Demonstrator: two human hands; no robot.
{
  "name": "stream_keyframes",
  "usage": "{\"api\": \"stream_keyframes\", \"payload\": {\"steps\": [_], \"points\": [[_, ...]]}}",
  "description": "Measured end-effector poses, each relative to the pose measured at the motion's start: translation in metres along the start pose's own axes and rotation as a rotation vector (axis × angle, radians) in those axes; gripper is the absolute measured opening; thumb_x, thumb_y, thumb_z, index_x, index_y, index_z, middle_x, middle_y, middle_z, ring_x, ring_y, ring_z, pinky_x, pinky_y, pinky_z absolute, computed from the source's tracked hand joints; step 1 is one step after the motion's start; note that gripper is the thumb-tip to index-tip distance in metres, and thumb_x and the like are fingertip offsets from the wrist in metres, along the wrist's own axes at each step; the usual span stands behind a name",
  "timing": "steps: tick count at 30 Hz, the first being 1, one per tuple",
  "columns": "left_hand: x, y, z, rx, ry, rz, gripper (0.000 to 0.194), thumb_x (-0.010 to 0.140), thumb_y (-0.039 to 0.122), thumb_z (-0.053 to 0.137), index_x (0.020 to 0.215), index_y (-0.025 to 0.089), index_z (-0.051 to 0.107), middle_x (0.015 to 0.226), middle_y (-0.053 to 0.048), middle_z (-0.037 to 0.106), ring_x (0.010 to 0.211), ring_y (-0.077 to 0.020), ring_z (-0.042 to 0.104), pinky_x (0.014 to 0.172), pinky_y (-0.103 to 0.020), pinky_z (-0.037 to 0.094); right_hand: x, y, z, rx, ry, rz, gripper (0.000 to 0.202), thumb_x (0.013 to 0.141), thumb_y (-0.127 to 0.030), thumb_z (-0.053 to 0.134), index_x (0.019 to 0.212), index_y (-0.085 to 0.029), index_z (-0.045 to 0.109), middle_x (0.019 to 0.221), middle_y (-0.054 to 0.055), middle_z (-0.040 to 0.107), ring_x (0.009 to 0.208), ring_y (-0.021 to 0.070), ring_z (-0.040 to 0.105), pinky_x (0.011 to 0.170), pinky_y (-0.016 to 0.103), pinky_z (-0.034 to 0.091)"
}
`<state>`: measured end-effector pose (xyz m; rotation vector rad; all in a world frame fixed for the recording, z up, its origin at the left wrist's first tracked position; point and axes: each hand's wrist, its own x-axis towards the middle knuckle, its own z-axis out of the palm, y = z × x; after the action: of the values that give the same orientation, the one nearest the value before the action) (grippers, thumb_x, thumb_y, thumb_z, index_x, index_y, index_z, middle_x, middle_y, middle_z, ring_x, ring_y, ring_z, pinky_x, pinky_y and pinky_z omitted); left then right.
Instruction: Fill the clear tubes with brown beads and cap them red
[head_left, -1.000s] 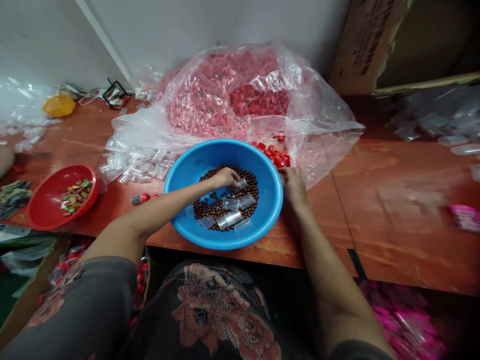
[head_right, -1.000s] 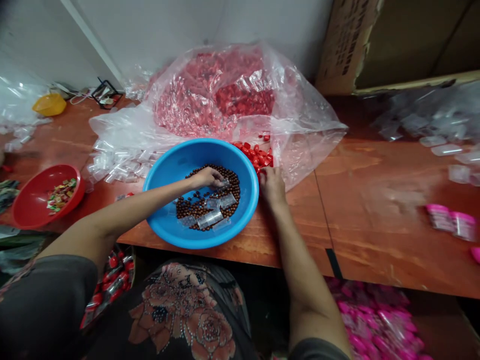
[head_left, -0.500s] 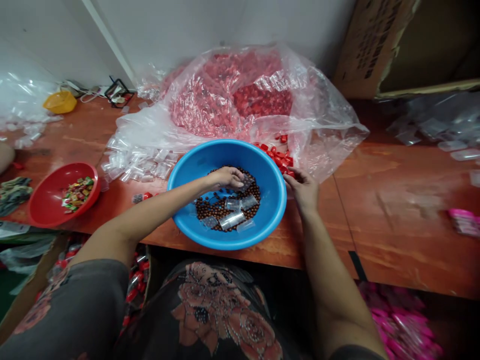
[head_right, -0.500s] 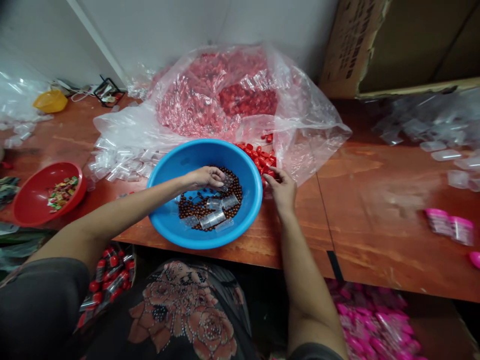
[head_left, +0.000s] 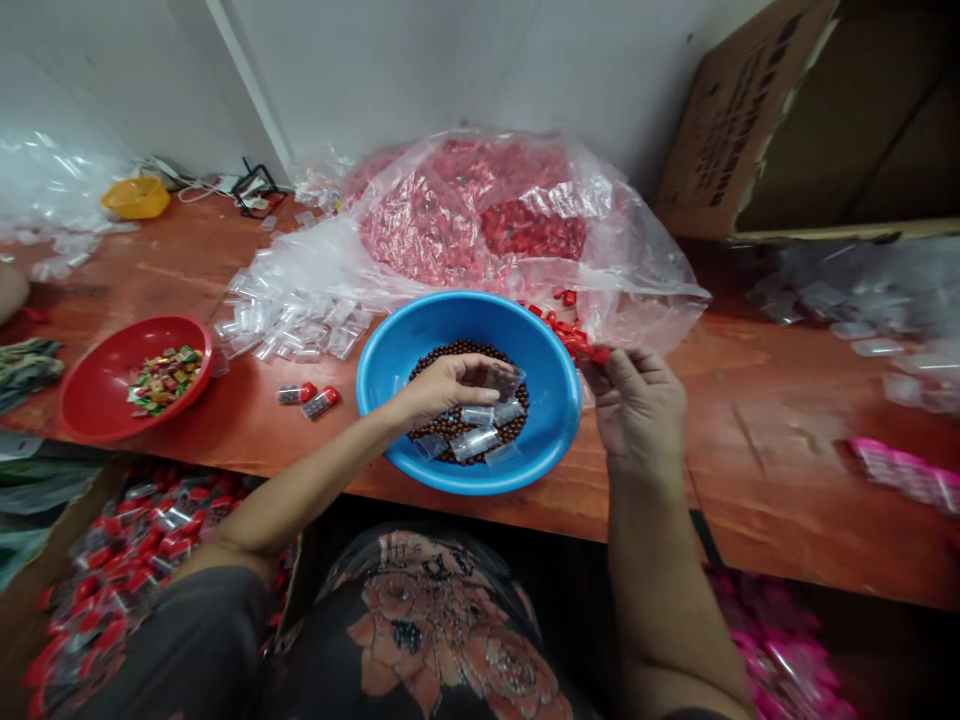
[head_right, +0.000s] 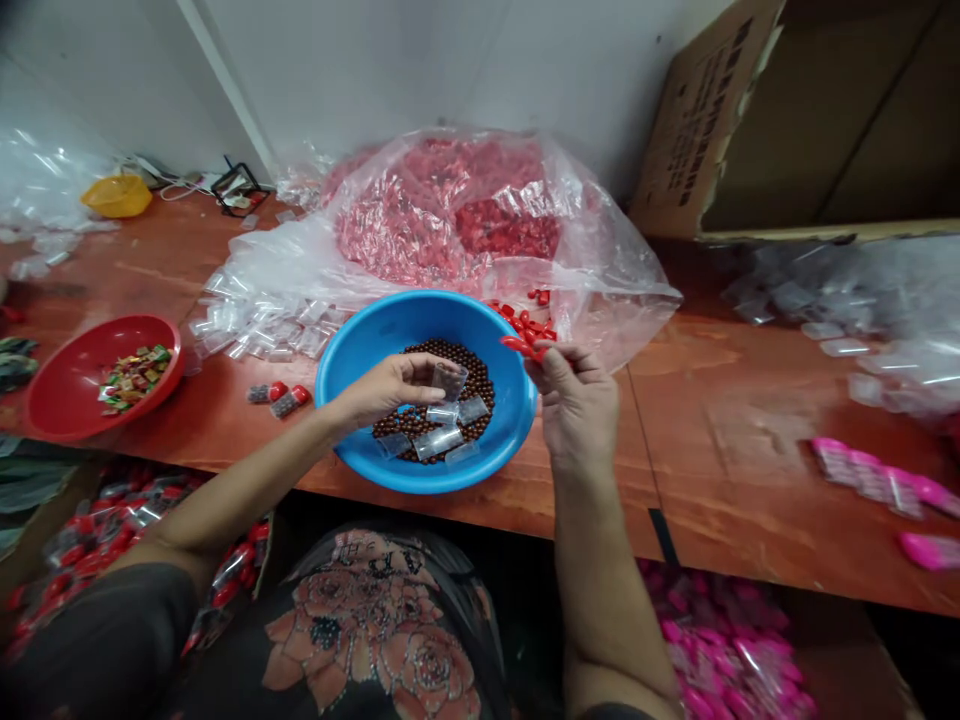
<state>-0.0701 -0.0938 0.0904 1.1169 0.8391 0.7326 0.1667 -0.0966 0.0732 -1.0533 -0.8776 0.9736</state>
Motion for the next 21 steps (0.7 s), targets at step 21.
{"api": "stream_keyframes", "payload": {"steps": [21], "points": [[-0.046, -0.019, 0.007, 0.101, 0.136, 0.138, 0.031, 0.075, 0.024, 0.075, 0.105, 0.015, 0.075, 0.107, -0.008, 0.075, 0.102, -0.0215, 0.068, 0.098, -0.034, 0.048, -0.063, -0.004, 0.040, -0.475, -0.615, -0.326, 0.039, 0.092, -0.029, 0.061, 0.128, -0.042, 0.063, 0.126, -0.003, 0.070, 0.116, 0.0211, 0.066, 0.104, 0.043, 0.053]]}}
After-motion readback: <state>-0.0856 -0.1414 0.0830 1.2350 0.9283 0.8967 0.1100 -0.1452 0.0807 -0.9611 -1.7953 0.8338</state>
